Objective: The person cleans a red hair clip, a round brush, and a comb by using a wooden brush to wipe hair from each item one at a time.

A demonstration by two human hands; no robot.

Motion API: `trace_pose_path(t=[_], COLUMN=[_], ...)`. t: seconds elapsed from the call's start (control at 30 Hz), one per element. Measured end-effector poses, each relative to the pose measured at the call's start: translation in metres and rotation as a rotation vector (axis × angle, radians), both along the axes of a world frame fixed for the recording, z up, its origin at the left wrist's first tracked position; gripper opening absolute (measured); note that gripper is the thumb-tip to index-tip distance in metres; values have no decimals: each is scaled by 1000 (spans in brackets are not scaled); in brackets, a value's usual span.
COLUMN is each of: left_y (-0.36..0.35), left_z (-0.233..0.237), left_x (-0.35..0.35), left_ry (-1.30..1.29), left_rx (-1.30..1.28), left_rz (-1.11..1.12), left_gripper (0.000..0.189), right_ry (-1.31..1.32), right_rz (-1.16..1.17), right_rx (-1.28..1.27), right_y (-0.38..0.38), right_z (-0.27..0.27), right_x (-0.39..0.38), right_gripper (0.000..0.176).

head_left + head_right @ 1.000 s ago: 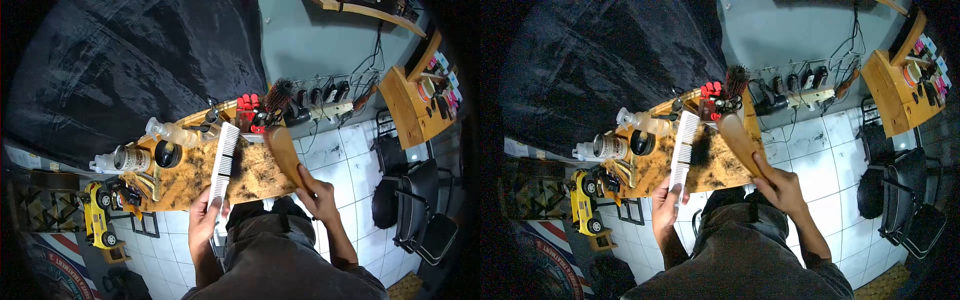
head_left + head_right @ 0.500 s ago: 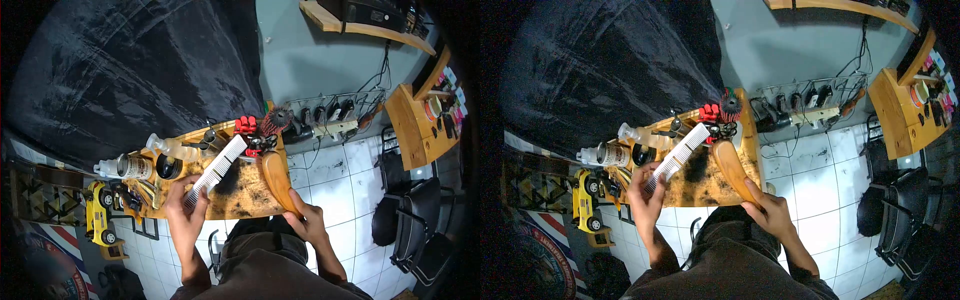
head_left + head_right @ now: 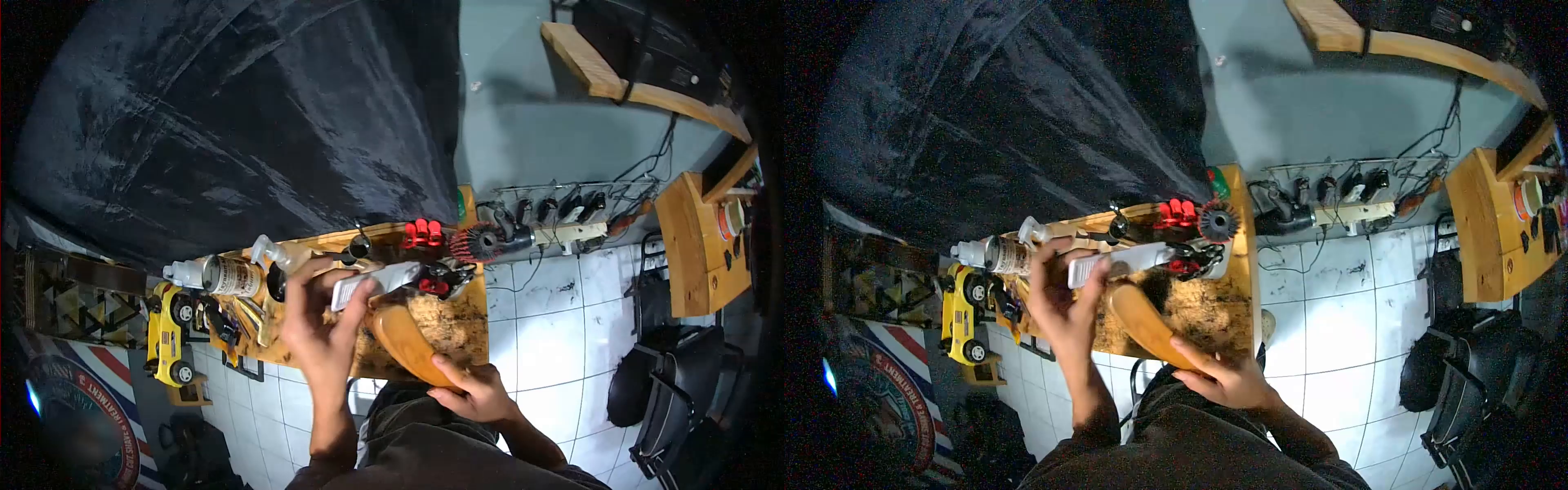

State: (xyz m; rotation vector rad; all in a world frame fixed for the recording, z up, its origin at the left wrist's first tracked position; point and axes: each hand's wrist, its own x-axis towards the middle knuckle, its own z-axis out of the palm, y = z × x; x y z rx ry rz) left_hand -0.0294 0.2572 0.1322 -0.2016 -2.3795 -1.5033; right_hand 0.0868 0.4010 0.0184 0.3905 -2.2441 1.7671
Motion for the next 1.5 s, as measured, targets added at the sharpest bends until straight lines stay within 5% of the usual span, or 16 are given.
trace_pose_path(t=[0.27,0.43,0.63,0.77,1.03,1.1,1.17,1.27,1.5], left_y=[-9,-42,-82,-117,-225,-256,-287,-330,-415], left_z=[-31,-44,-56,-61,-90,-93,-104,-125,-126], left_x=[-17,-4,20,32,40,42,41,38,28], left_ry=[-111,-183,-177,-290,-324,-368,-338,-425,-522], left_rx=[206,-79,-103,-31,171,127,132,207,213], left_rz=[-137,-169,-168,-112,-120,-127,-170,-183,-257], left_gripper=[32,24,20,17,17,18,17,19,22], right_ry=[133,164,38,-325,-281,-239,-285,-355,-303], right_rz=[-1,-55,27,115,99,-62,54,79,-35], right_rx=[-43,51,55,-33,259,238,328,721,768], right_y=[-11,-22,-46,-75,-177,-214,-236,-276,-364], right_z=[-21,-22,-17,-7,14,14,15,17,23], right_x=[-7,-12,-19,-21,-36,-41,-50,-67,-104], right_gripper=[59,62,58,57,60,53,41,35,31])
